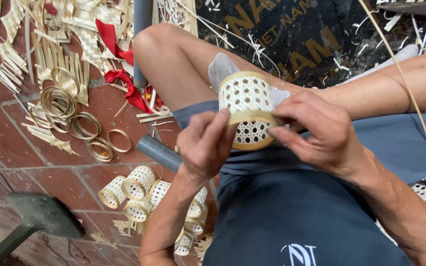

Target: The person sits on the floor weaving small bamboo baskets. They bend and fit thin bamboo strips around a woven basket body, trim a strip with shears, thread and press strips into the weave, and fit a rim ring around the basket opening, working on their lap.

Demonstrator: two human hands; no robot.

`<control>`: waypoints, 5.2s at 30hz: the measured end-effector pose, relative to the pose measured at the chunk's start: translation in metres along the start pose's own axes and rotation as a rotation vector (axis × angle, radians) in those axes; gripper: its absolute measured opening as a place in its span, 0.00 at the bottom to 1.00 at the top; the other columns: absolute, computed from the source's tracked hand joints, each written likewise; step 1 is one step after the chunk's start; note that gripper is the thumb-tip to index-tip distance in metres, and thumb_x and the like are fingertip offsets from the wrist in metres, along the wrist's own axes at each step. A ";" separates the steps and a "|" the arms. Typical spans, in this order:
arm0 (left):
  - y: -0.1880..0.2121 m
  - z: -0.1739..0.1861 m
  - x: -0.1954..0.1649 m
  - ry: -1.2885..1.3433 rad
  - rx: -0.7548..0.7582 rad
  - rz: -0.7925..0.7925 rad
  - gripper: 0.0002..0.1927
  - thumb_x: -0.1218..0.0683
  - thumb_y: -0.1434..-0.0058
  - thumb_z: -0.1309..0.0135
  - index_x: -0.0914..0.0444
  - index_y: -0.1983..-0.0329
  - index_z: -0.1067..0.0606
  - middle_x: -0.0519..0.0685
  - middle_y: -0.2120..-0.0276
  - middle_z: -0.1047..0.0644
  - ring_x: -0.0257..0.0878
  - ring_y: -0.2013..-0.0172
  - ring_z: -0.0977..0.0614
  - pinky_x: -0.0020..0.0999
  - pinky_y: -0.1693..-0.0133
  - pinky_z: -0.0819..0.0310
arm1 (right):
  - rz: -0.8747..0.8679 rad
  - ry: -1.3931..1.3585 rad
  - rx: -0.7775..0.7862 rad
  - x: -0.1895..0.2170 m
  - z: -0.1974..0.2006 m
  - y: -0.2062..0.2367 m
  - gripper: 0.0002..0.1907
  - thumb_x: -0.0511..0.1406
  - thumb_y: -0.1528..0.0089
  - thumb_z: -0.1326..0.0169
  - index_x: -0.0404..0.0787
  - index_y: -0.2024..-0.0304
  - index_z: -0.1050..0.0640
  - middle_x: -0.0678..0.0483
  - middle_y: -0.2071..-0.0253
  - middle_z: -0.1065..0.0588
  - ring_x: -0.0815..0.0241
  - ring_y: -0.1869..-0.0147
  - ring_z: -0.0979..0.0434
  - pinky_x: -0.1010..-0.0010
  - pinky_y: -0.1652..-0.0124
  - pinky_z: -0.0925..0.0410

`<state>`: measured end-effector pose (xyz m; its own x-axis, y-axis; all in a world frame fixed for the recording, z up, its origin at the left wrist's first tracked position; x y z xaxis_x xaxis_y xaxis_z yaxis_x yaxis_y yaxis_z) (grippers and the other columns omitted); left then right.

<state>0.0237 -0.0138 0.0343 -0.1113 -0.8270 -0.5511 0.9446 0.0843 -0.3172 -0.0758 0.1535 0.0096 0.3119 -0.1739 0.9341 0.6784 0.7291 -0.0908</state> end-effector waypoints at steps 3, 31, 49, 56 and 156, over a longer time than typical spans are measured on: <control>0.001 0.001 0.011 0.065 -0.009 0.206 0.15 0.63 0.35 0.34 0.66 0.47 0.23 0.52 0.62 0.23 0.43 0.67 0.19 0.35 0.65 0.23 | -0.023 -0.021 0.000 -0.004 -0.005 0.000 0.16 0.27 0.42 0.34 0.30 0.54 0.24 0.46 0.60 0.24 0.61 0.64 0.22 0.75 0.68 0.28; -0.099 -0.128 0.115 0.253 0.152 0.412 0.16 0.57 0.42 0.37 0.65 0.51 0.20 0.51 0.68 0.23 0.41 0.68 0.19 0.36 0.62 0.24 | -0.205 0.931 -0.029 -0.174 0.082 -0.068 0.10 0.36 0.35 0.36 0.37 0.56 0.21 0.46 0.63 0.22 0.43 0.60 0.21 0.53 0.60 0.29; -0.090 -0.130 0.088 0.779 0.424 0.356 0.08 0.58 0.30 0.41 0.68 0.53 0.19 0.45 0.68 0.22 0.30 0.67 0.22 0.28 0.65 0.26 | -0.523 0.663 0.654 -0.123 0.090 -0.069 0.24 0.37 0.35 0.42 0.62 0.36 0.20 0.50 0.80 0.23 0.58 0.76 0.25 0.66 0.72 0.30; -0.081 -0.153 0.103 1.073 0.478 0.688 0.10 0.56 0.29 0.43 0.69 0.58 0.19 0.44 0.72 0.23 0.29 0.71 0.27 0.28 0.68 0.31 | -0.092 0.375 0.466 -0.117 0.072 -0.090 0.09 0.33 0.38 0.39 0.38 0.54 0.18 0.50 0.68 0.20 0.54 0.67 0.18 0.65 0.66 0.27; -0.099 -0.167 0.102 0.608 0.731 0.292 0.12 0.59 0.40 0.40 0.62 0.52 0.17 0.50 0.68 0.22 0.42 0.64 0.20 0.36 0.60 0.26 | -0.211 0.403 0.576 -0.148 0.049 -0.091 0.15 0.32 0.41 0.41 0.47 0.51 0.16 0.52 0.66 0.20 0.53 0.65 0.18 0.64 0.66 0.27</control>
<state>-0.1327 -0.0135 -0.1197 0.2095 -0.3856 -0.8986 0.8955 -0.2934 0.3347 -0.2161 0.1456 -0.1037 0.5085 -0.4983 0.7022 0.3285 0.8661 0.3768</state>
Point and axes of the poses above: each hand's wrist, its own y-axis away from the middle knuckle, its own z-axis out of the back of the hand, x = y × z, the point moved 7 cm from there along -y, towards the middle knuckle
